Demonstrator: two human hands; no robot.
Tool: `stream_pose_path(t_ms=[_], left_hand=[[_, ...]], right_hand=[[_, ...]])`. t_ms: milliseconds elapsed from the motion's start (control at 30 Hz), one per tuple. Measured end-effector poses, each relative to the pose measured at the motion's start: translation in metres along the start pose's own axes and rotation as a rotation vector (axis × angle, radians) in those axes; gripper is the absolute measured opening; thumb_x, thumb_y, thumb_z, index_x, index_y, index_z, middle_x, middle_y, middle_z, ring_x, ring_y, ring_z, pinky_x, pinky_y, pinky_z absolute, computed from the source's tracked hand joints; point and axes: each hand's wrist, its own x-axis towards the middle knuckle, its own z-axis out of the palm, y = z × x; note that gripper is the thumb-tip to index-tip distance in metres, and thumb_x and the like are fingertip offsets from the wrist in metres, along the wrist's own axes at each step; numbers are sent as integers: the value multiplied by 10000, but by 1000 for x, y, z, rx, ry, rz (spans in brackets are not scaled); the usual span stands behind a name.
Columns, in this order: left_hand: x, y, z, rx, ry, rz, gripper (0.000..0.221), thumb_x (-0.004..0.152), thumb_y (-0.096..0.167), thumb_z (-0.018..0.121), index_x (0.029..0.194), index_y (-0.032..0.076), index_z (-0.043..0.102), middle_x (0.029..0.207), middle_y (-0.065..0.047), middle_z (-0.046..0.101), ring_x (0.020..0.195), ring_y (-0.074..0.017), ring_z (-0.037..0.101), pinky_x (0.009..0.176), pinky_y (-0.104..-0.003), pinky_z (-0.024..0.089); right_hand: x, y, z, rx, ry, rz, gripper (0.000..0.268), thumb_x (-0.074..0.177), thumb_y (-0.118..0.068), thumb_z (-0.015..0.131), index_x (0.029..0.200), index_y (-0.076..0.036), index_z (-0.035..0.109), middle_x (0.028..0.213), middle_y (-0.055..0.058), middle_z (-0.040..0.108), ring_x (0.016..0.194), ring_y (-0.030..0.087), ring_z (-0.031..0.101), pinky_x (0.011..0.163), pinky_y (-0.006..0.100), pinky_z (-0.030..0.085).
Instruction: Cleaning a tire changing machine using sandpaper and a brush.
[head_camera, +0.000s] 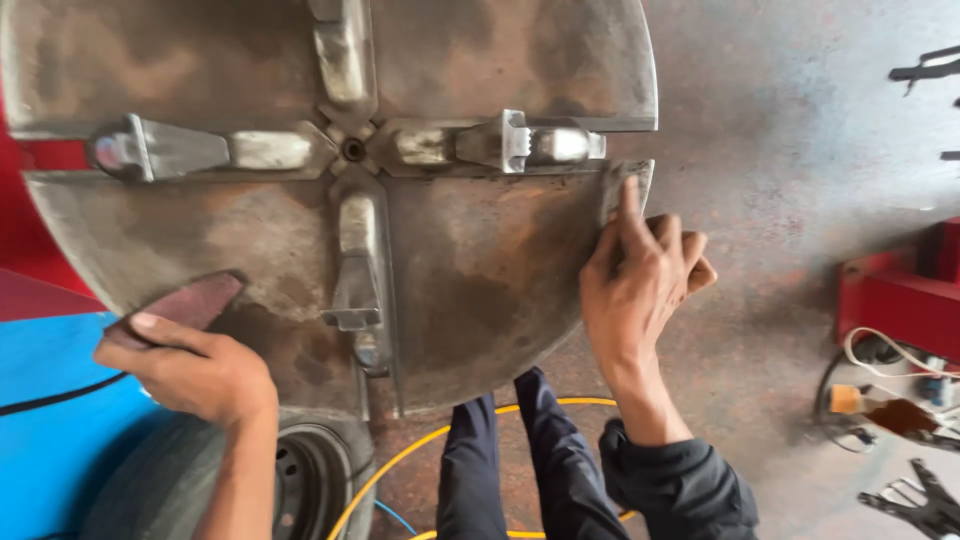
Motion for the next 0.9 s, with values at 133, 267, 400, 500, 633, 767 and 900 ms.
stream_pose_path(t_ms=[133, 267, 400, 500, 633, 767, 900], left_hand=[[4, 17, -13, -94, -69, -144, 315, 1241, 244, 338, 1276, -68, 366, 1170, -321, 639, 1072, -526, 616, 843, -568, 428], [17, 59, -29, -221, -47, -94, 329, 1192, 269, 336, 1239, -56, 360, 1122, -281, 688, 1040, -470, 681, 856, -524, 504], [-2, -3, 4, -23, 21, 21, 305, 1207, 219, 327, 1285, -71, 381, 1184, -327, 652, 1118, -519, 644, 867, -541, 497], [2, 26, -16, -156, -52, -119, 319, 1255, 266, 352, 1230, -51, 368, 1146, -291, 684, 1068, -488, 678, 859, -540, 488], [9, 32, -21, -151, 2, 133, 301, 1230, 235, 343, 1235, -66, 328, 1088, -363, 618, 968, -547, 625, 737, -564, 452], [0, 11, -7, -124, -50, -21, 264, 1215, 217, 315, 1240, -43, 351, 1067, -322, 644, 999, -527, 642, 786, -564, 407], [1, 5, -6, -95, 1, -11, 278, 1202, 222, 334, 1270, -44, 377, 1085, -341, 641, 1042, -570, 614, 787, -574, 412]], right_hand=[[6, 22, -2, -45, -1, -8, 396, 1013, -156, 682, 1407, -168, 719, 886, 56, 567, 947, 237, 449, 915, 414, 245], [4, 44, -19, -18, -46, 19, 365, 1043, -141, 655, 1405, -138, 703, 879, 76, 591, 904, 249, 486, 857, 442, 319], [12, 41, -40, 264, -123, -55, 313, 1089, -102, 612, 1401, -98, 640, 967, 96, 642, 855, 252, 587, 764, 405, 473], [20, 24, -37, 201, -154, -97, 327, 1065, -66, 642, 1387, -115, 675, 942, 126, 636, 777, 268, 621, 700, 401, 498], [16, 6, -28, 169, -119, -205, 398, 905, -35, 664, 1290, -133, 694, 921, 136, 635, 763, 307, 624, 661, 412, 498], [17, 25, -28, 141, -100, -389, 486, 865, -13, 648, 1340, -111, 678, 954, 117, 634, 806, 300, 605, 673, 415, 490], [-3, 16, -26, 147, -199, -479, 418, 988, -40, 664, 1394, -141, 682, 889, 70, 615, 814, 234, 576, 724, 439, 450]])
